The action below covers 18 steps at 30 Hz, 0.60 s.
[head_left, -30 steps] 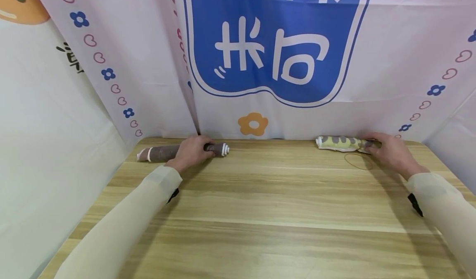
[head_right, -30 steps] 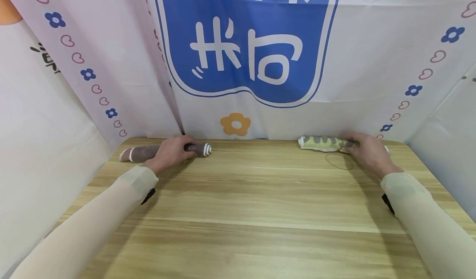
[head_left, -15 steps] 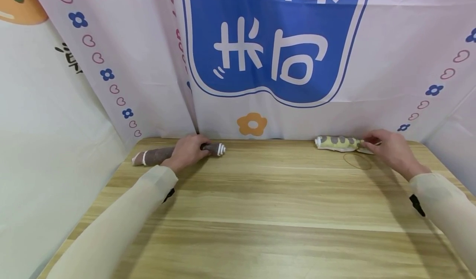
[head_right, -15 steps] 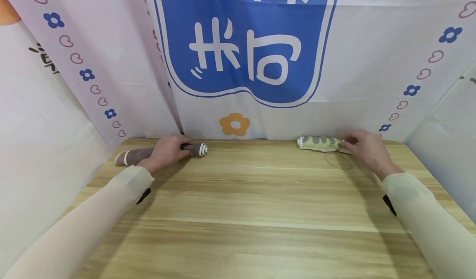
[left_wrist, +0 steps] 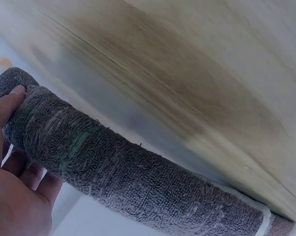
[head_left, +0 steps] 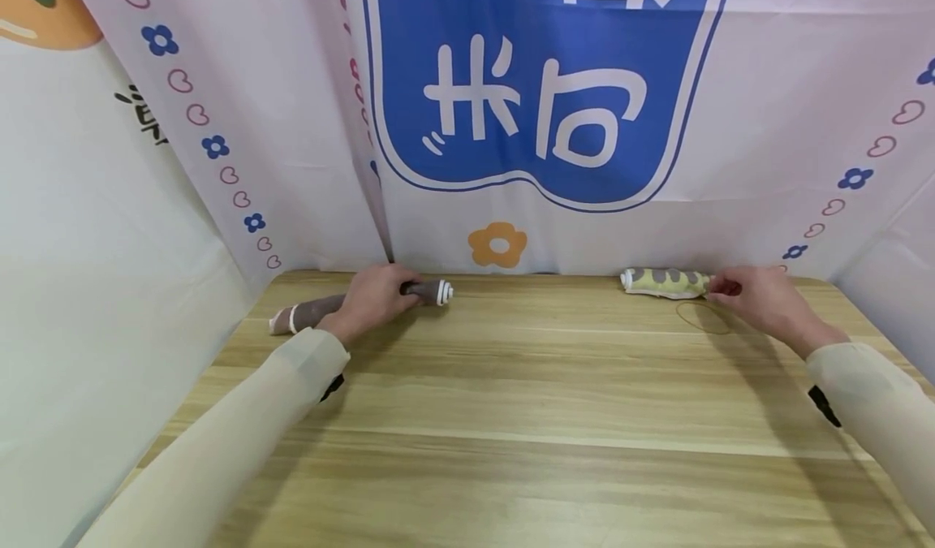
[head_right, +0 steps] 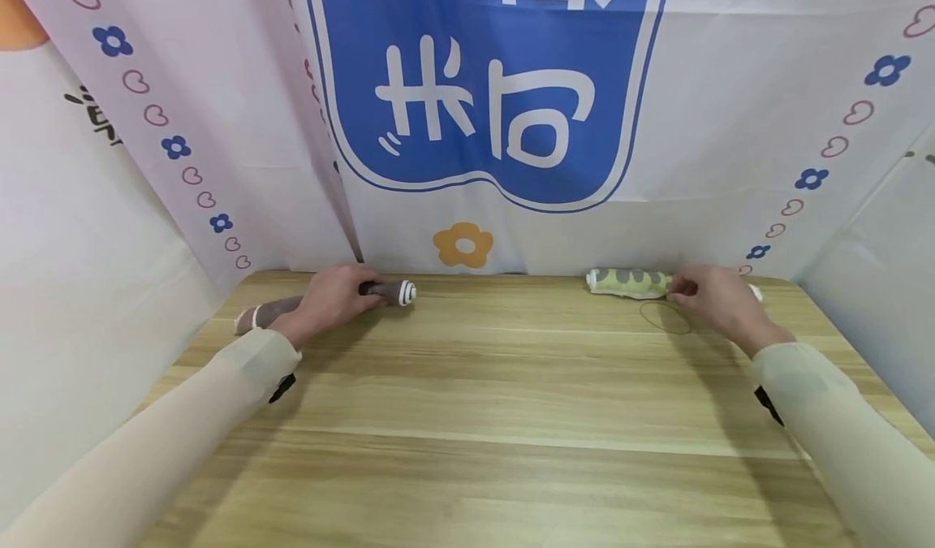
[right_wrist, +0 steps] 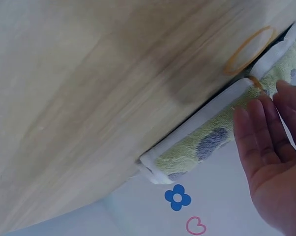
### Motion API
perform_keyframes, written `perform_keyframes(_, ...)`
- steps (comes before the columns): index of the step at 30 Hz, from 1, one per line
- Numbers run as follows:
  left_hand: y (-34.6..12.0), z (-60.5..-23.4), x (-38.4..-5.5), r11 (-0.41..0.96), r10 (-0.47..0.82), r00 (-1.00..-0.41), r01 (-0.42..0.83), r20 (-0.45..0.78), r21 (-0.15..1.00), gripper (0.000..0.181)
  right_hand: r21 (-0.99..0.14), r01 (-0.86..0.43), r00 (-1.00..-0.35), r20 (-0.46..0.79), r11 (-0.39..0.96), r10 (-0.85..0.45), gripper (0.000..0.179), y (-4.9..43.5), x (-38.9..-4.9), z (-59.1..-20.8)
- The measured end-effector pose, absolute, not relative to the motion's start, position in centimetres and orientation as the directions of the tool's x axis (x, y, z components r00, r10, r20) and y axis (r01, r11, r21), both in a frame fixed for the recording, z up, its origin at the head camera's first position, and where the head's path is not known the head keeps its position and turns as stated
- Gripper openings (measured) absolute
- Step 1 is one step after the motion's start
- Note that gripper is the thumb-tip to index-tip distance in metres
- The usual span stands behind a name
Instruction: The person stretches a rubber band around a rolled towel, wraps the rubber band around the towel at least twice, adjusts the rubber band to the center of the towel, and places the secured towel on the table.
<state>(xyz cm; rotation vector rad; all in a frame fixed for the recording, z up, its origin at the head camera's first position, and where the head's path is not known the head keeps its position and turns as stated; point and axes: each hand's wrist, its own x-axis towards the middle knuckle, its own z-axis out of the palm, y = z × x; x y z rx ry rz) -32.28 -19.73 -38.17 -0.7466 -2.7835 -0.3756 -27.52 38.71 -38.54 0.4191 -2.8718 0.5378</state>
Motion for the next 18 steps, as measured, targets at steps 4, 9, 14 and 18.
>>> perform_keyframes(4, -19.2, -37.9, -31.8, 0.826, 0.466, -0.830, 0.532, 0.306, 0.185, 0.023, -0.304, -0.329, -0.937, 0.226, 0.894, -0.267, 0.007, 39.3, -27.3, -39.0)
perform_keyframes(9, -18.8, -37.4, -31.3, 0.818, 0.469, -0.826, 0.540, 0.313, 0.198, 0.024, -0.266, -0.343, -0.928, 0.244, 0.901, -0.281, 0.008, 39.7, -27.1, -39.5)
perform_keyframes(14, -18.6, -37.1, -31.0, 0.808, 0.476, -0.827, 0.546, 0.299, 0.223, 0.025, -0.228, -0.345, -0.930, 0.214, 0.911, -0.298, 0.007, 40.0, -27.2, -39.7)
perform_keyframes(18, -18.3, -37.0, -30.7, 0.798, 0.487, -0.818, 0.559, 0.307, 0.225, 0.024, -0.222, -0.343, -0.932, 0.200, 0.913, -0.302, 0.009, 40.2, -27.1, -39.9)
